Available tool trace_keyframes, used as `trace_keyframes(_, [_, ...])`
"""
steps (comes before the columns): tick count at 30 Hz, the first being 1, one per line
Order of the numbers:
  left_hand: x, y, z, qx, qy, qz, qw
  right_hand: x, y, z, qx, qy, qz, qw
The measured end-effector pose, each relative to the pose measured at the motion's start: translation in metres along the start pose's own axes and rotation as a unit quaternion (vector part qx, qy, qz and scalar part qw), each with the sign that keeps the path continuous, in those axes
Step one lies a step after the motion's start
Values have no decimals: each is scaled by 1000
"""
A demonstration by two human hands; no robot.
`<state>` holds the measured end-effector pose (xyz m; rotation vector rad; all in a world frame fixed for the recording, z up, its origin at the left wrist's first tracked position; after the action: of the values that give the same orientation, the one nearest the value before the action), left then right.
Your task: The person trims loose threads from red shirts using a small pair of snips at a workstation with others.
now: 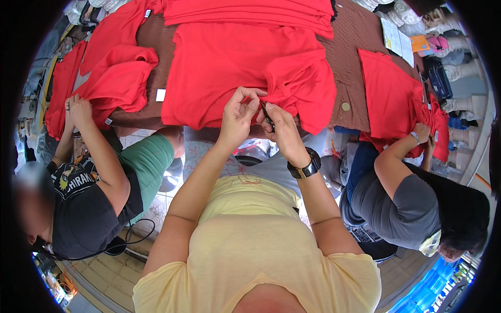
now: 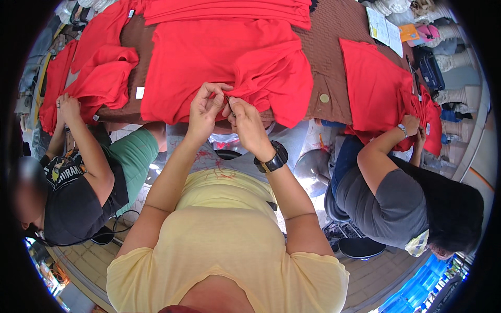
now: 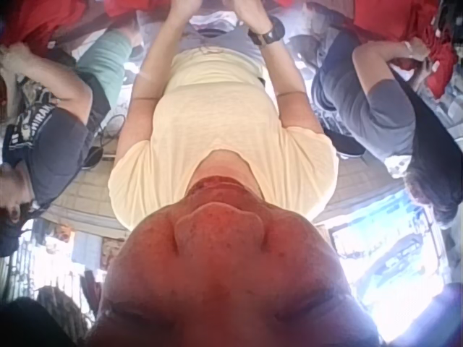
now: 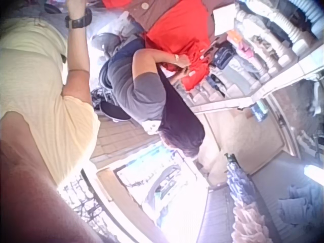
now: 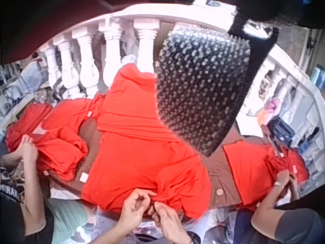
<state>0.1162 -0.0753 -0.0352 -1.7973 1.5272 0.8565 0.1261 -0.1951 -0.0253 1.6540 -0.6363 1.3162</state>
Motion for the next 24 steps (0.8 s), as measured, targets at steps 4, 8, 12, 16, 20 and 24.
trace_keyframes(4, [-1,0,0,13,-38,-30,999,-4,-6,1,15,-46,-6,999])
trace_keyframes(8, [-3,0,-3,26,-98,-54,993,-6,-8,4,18,-64,-21,998])
trace_keyframes(12, [-4,1,-3,-26,-49,-17,998,1,-5,11,76,-45,22,996])
trace_keyframes(16, [-7,1,-3,-15,-1,-50,999,51,12,32,-127,149,211,958])
trace_keyframes(20, [-2,-5,-6,11,-33,-93,995,51,-9,38,-154,310,293,891])
trace_keyframes(24, [-11,0,-18,-24,-139,-98,985,50,-14,41,-170,328,290,883])
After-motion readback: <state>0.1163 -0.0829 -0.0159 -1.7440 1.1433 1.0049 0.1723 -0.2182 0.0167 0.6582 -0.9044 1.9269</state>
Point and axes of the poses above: each hand's wrist, its own y-axis away from the middle knuckle, its own z-axis out of the back of the hand, x = y × z, the point moved 6 cm from there along -y, towards the middle knuckle, and after that the axes turned 11 degrees about y, right-handed, at the moved point
